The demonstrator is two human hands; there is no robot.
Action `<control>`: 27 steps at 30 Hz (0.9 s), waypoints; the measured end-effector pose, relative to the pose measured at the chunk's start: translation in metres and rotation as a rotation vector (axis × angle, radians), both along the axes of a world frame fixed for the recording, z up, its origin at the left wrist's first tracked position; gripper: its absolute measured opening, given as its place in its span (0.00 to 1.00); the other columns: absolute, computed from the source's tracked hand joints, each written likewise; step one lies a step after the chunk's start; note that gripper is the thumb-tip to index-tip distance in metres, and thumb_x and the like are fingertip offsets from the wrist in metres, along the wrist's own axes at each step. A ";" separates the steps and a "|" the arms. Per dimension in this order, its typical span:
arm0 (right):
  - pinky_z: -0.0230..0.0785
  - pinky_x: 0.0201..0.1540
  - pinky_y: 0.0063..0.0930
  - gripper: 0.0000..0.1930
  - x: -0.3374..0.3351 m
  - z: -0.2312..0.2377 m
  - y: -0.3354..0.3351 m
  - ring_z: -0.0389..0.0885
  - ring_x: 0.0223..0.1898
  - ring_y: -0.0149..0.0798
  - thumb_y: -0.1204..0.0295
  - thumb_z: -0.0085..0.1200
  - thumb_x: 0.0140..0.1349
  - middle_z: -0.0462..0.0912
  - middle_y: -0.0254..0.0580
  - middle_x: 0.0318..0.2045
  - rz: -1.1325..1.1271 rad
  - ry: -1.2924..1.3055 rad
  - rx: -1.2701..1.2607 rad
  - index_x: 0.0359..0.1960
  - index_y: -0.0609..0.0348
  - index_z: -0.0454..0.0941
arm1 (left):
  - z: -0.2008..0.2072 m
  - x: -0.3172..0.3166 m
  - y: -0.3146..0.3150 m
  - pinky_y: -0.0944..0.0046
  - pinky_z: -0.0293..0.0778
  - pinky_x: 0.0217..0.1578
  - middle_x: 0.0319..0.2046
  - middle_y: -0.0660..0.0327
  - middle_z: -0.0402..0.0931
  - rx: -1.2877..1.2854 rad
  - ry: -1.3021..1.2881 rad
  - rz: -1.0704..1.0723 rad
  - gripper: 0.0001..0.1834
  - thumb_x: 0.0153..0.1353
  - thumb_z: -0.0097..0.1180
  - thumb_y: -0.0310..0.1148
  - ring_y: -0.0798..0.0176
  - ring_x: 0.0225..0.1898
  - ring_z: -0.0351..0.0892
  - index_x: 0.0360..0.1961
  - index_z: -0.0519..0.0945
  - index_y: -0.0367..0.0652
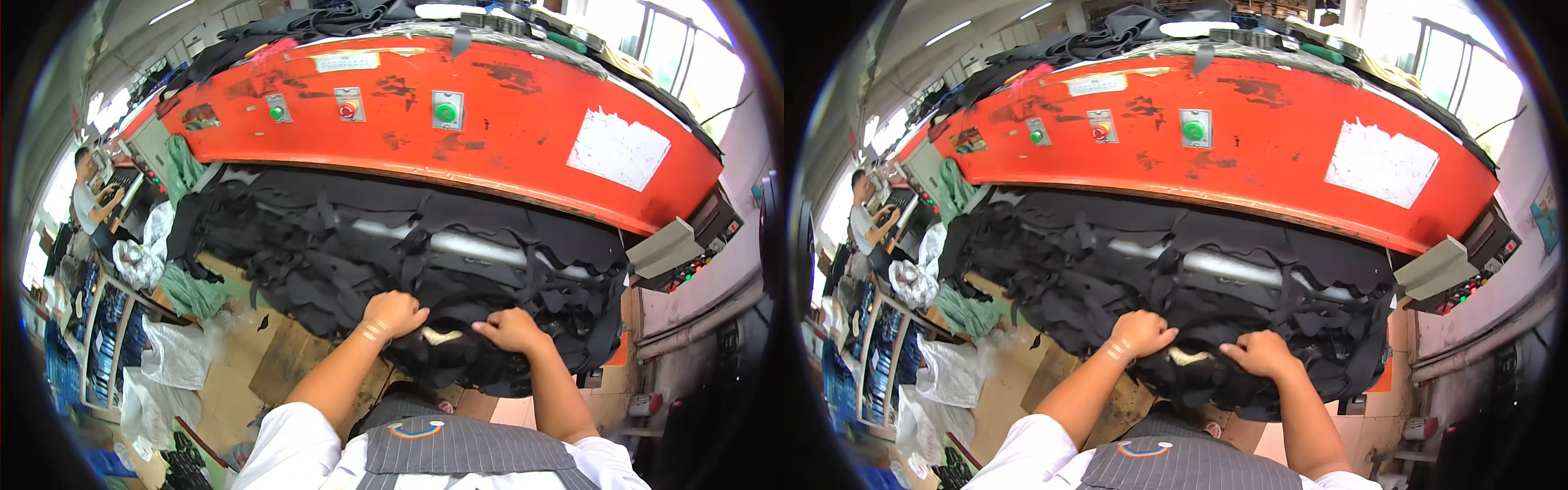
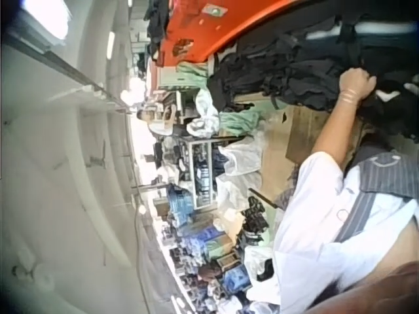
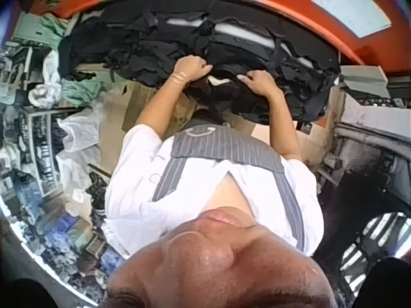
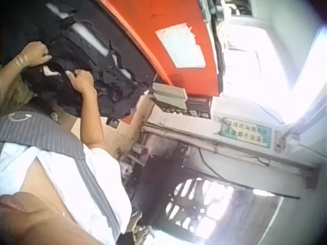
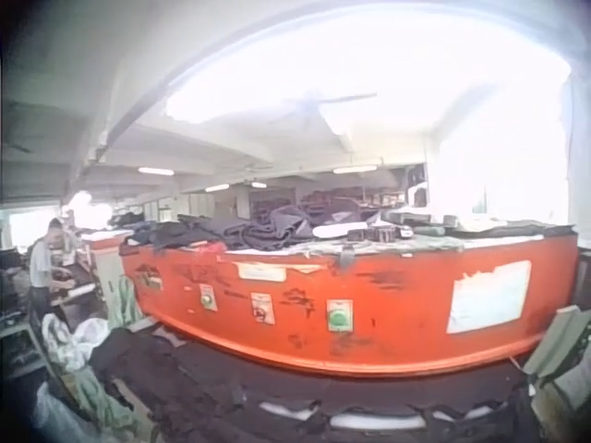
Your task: Using a die-cutting machine to cut shoe components from sheets of material and organizing the cut pieces.
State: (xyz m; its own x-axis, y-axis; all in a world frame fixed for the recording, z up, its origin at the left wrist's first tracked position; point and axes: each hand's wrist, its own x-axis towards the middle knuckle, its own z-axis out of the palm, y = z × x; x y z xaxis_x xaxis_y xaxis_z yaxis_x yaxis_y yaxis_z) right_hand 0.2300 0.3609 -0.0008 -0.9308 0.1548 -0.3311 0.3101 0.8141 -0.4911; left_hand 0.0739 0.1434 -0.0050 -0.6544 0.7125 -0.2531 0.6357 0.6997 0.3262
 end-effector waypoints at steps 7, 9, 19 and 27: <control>0.73 0.43 0.32 0.13 0.007 0.040 0.026 0.83 0.39 0.44 0.65 0.59 0.56 0.83 0.49 0.33 -0.191 0.343 -0.289 0.37 0.61 0.82 | 0.004 -0.022 -0.040 0.52 0.74 0.40 0.29 0.56 0.80 0.285 -0.012 0.000 0.19 0.57 0.54 0.49 0.50 0.38 0.78 0.26 0.84 0.45; 0.72 0.46 0.33 0.12 -0.023 0.030 0.051 0.82 0.41 0.47 0.67 0.58 0.57 0.83 0.49 0.36 -0.358 0.495 -0.230 0.37 0.62 0.81 | 0.017 -0.053 -0.028 0.54 0.74 0.39 0.28 0.54 0.79 0.385 0.149 0.055 0.15 0.58 0.56 0.45 0.49 0.36 0.78 0.29 0.84 0.44; 0.64 0.40 0.33 0.12 -0.123 -0.138 0.210 0.69 0.32 0.46 0.86 0.56 0.42 0.66 0.48 0.28 -0.195 0.657 0.086 0.29 0.68 0.67 | -0.101 -0.219 0.126 0.57 0.71 0.44 0.27 0.62 0.78 0.655 0.118 -0.031 0.12 0.38 0.70 0.40 0.53 0.42 0.73 0.21 0.83 0.47; 0.70 0.41 0.40 0.09 -0.084 -0.068 0.142 0.78 0.36 0.52 0.68 0.60 0.58 0.80 0.51 0.32 -0.097 0.659 0.450 0.34 0.62 0.81 | -0.102 -0.181 0.118 0.59 0.66 0.48 0.33 0.65 0.76 0.816 0.148 -0.105 0.12 0.37 0.70 0.37 0.57 0.45 0.69 0.22 0.79 0.46</control>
State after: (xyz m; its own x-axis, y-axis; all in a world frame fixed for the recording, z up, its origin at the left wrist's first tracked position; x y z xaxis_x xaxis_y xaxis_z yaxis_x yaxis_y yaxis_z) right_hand 0.1460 0.5028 -0.0690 -0.8889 0.2326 0.3947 0.1501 0.9618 -0.2288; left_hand -0.1070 0.2617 -0.1067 -0.5605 0.6940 0.4519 0.7604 0.2151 0.6128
